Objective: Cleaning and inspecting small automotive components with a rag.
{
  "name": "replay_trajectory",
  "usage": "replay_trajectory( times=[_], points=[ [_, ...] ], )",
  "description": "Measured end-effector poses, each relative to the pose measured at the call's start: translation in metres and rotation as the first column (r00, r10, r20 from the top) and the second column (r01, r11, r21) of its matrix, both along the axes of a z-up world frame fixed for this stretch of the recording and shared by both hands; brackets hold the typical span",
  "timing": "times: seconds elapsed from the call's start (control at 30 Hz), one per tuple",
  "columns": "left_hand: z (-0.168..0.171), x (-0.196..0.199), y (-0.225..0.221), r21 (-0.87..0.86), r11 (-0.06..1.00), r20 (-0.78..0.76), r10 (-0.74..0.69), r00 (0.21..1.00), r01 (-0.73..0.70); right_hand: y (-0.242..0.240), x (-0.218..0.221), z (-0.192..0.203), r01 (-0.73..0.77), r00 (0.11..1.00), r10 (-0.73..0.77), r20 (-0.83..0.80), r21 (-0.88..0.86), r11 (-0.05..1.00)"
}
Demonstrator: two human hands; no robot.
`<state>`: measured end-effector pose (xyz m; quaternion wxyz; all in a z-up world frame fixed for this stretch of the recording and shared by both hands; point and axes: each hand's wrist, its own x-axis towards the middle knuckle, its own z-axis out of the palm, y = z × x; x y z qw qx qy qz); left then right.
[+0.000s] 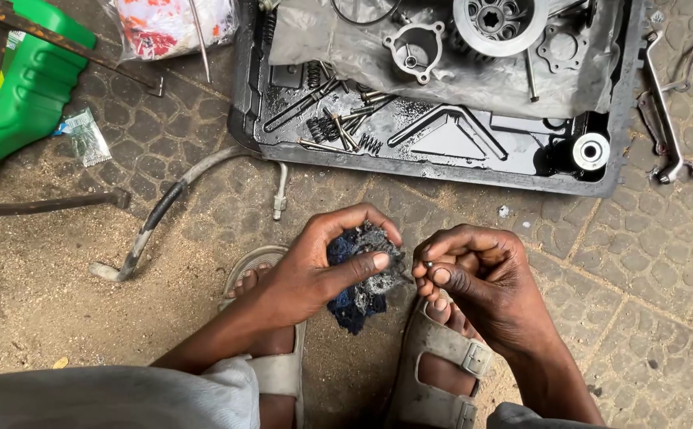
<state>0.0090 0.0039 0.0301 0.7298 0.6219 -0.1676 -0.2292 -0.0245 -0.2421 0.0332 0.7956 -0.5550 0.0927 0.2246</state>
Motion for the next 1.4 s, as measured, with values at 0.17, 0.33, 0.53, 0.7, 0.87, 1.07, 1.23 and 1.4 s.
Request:
replay_trajectory(
  times=[0.17, 0.33, 0.53, 0.7, 0.87, 1.07, 1.23, 1.4],
  points=[
    [0.014, -0.001, -0.002, 0.098, 0.993, -0.204, -0.048, 0.978, 0.069, 0.005, 0.001, 0.004, -0.003, 0.999, 0.006, 0.048, -0.049, 0.999],
    [0.022, -0.002, -0.004, 0.075, 0.997, -0.067, -0.012, 0.998, 0.017, 0.010, -0.001, 0.011, -0.012, 0.999, 0.002, -0.053, -0.189, 0.982],
    [0.008, -0.007, -0.005, 0.056, 0.998, -0.024, 0.009, 1.000, -0.008, 0.017, 0.001, 0.023, -0.028, 0.992, 0.052, 0.113, -0.208, 0.978],
    [0.008, -0.009, -0.006, -0.002, 1.000, -0.118, 0.008, 0.993, -0.009, 0.019, 0.003, 0.029, -0.052, 0.995, 0.075, 0.062, -0.306, 0.951],
    [0.004, -0.009, -0.007, -0.011, 1.000, -0.150, 0.000, 0.989, -0.002, 0.019, 0.003, 0.028, -0.054, 0.992, 0.091, 0.090, -0.347, 0.936],
    [-0.007, -0.011, -0.007, 0.047, 0.999, -0.047, 0.005, 0.999, -0.003, 0.015, -0.002, 0.013, -0.043, 0.982, 0.094, 0.161, -0.292, 0.955],
    [-0.014, -0.009, -0.010, 0.077, 0.997, -0.213, 0.014, 0.977, 0.003, 0.017, 0.000, 0.006, -0.042, 0.945, 0.135, 0.298, -0.300, 0.953],
    [-0.038, -0.023, -0.009, 0.097, 0.995, -0.378, 0.068, 0.923, -0.034, 0.018, 0.001, 0.013, -0.041, 0.926, 0.213, 0.311, -0.479, 0.877]
  ],
)
